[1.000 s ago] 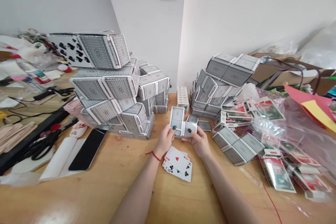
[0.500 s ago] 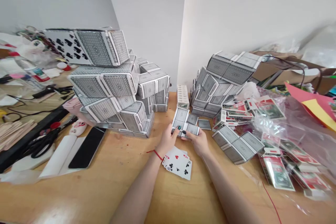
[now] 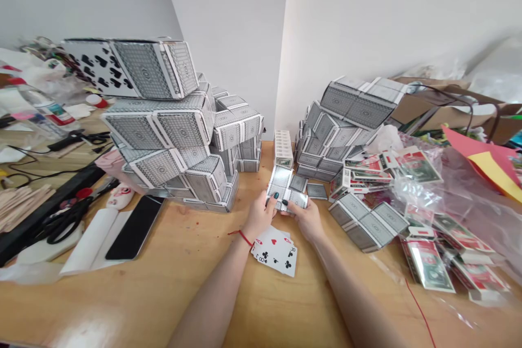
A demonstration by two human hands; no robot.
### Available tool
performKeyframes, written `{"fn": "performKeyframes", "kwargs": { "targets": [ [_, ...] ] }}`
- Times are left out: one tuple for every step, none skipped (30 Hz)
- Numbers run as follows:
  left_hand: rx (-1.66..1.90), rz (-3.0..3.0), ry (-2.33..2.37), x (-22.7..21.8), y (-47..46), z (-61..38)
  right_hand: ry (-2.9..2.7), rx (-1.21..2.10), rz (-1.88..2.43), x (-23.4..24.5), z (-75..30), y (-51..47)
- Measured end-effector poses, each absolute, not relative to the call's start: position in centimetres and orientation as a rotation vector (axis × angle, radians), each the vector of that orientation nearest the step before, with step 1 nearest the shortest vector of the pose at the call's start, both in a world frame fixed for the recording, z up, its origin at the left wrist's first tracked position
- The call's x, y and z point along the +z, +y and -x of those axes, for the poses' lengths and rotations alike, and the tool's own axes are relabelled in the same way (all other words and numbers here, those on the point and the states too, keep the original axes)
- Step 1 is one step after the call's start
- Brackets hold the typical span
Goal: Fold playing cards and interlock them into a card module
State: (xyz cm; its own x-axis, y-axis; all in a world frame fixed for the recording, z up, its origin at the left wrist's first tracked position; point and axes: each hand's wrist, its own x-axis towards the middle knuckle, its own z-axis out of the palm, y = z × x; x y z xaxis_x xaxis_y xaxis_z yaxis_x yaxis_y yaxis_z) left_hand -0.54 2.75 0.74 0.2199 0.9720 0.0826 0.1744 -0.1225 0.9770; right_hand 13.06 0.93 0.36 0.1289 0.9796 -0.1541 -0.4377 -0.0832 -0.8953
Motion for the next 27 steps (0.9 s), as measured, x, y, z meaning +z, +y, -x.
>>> {"fn": "performKeyframes", "kwargs": {
  "targets": [
    [1.047, -1.527, 1.158, 0.8, 2.7, 0.5, -0.69, 1.337, 1.017, 0.4, -12.9, 0.9],
    [1.073, -1.527, 1.186, 0.8, 2.7, 0.5, -0.683, 1.316, 1.001, 0.4, -12.8, 0.9],
    [1.104, -1.517, 1.214, 0.9, 2.7, 0.4, -0.688, 1.297, 0.984, 0.4, -12.6, 0.8],
    [1.138, -1.495, 1.238, 0.9, 2.7, 0.3, -0.711, 1.29, 0.97, 0.4, -12.5, 0.8],
    [1.169, -1.46, 1.254, 0.9, 2.7, 0.2, -0.748, 1.293, 0.965, 0.4, -12.3, 0.7],
    [1.192, -1.418, 1.257, 0.9, 2.6, 0.0, -0.798, 1.298, 0.976, 0.3, -12.2, 0.7],
    [1.204, -1.373, 1.246, 0.9, 2.6, -0.2, -0.852, 1.302, 1.004, 0.3, -12.2, 0.6],
    [1.203, -1.332, 1.226, 0.9, 2.6, -0.4, -0.897, 1.285, 1.049, 0.2, -12.2, 0.6],
    [1.189, -1.304, 1.201, 0.9, 2.6, -0.5, -0.935, 1.257, 1.096, 0.2, -12.2, 0.5],
    [1.169, -1.289, 1.182, 0.9, 2.6, -0.6, -0.967, 1.22, 1.14, 0.3, -12.3, 0.4],
    [1.144, -1.291, 1.173, 0.8, 2.6, -0.6, -0.997, 1.184, 1.171, 0.3, -12.4, 0.4],
    [1.12, -1.303, 1.173, 0.7, 2.7, -0.5, -1.031, 1.161, 1.186, 0.4, -12.4, 0.3],
    [1.099, -1.323, 1.182, 0.7, 2.7, -0.4, -1.065, 1.15, 1.19, 0.6, -12.4, 0.2],
    [1.081, -1.349, 1.196, 0.6, 2.8, -0.3, -1.096, 1.152, 1.185, 0.6, -12.4, 0.1],
    [1.068, -1.379, 1.217, 0.5, 2.9, -0.1, -1.114, 1.157, 1.179, 0.7, -12.3, 0.0],
    [1.059, -1.413, 1.243, 0.4, 3.0, 0.0, -1.126, 1.165, 1.173, 0.6, -12.2, -0.1],
    [1.053, -1.449, 1.27, 0.3, 3.1, 0.1, -1.135, 1.175, 1.168, 0.6, -12.1, -0.1],
    [1.049, -1.486, 1.298, 0.3, 3.1, 0.2, -1.141, 1.183, 1.168, 0.4, -12.0, -0.1],
    [1.045, -1.522, 1.323, 0.2, 3.2, 0.2, -1.146, 1.188, 1.175, 0.3, -12.0, -0.1],
    [1.044, -1.554, 1.344, 0.2, 3.2, 0.2, -1.15, 1.189, 1.187, 0.1, -11.9, -0.1],
    [1.043, -1.582, 1.359, 0.2, 3.2, 0.2, -1.155, 1.19, 1.202, 0.0, -11.9, -0.1],
    [1.04, -1.606, 1.371, 0.3, 3.2, 0.2, -1.162, 1.191, 1.216, -0.2, -11.9, 0.0],
    [1.036, -1.625, 1.381, 0.3, 3.2, 0.1, -1.17, 1.193, 1.227, -0.3, -12.0, 0.0],
    [1.032, -1.639, 1.387, 0.3, 3.2, 0.1, -1.178, 1.199, 1.234, -0.3, -12.0, 0.0],
    [1.026, -1.646, 1.386, 0.4, 3.2, 0.1, -1.182, 1.206, 1.239, -0.4, -12.1, 0.0],
    [1.024, -1.645, 1.381, 0.4, 3.2, 0.1, -1.18, 1.213, 1.243, -0.4, -12.1, 0.0],
    [1.026, -1.635, 1.369, 0.4, 3.2, 0.1, -1.167, 1.213, 1.251, -0.4, -12.1, 0.0]
  ]
}}
